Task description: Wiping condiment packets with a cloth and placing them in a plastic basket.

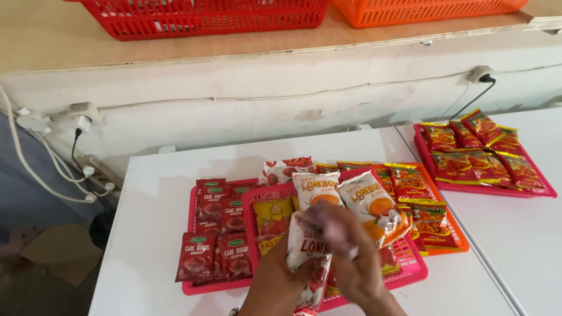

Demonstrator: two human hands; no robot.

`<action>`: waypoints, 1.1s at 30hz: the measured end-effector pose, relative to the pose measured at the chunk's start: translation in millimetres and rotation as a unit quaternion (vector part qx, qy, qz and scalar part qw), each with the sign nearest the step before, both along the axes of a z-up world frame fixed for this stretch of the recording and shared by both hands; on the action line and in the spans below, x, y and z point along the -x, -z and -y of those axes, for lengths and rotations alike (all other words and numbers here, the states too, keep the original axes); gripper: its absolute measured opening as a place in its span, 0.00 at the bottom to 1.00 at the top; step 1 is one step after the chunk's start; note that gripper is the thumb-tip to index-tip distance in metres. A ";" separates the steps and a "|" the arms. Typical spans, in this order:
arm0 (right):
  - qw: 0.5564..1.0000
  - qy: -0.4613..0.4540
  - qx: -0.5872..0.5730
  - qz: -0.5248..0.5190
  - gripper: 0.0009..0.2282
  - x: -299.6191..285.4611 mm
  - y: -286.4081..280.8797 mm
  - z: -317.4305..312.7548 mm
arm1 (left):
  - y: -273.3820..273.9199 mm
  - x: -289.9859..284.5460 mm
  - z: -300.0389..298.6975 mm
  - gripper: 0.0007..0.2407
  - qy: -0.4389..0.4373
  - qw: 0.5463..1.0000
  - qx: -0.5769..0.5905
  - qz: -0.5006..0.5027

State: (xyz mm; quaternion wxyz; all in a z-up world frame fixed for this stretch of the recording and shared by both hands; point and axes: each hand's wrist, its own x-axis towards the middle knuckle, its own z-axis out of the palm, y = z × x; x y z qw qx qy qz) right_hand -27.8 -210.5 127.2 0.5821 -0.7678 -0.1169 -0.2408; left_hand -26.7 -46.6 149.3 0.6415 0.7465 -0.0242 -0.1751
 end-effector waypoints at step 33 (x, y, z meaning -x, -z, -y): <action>0.964 -0.031 0.258 0.058 0.07 -65.4 11.4 78.8 | 57.4 -3.6 76.9 0.10 -0.085 0.994 -0.059 0.037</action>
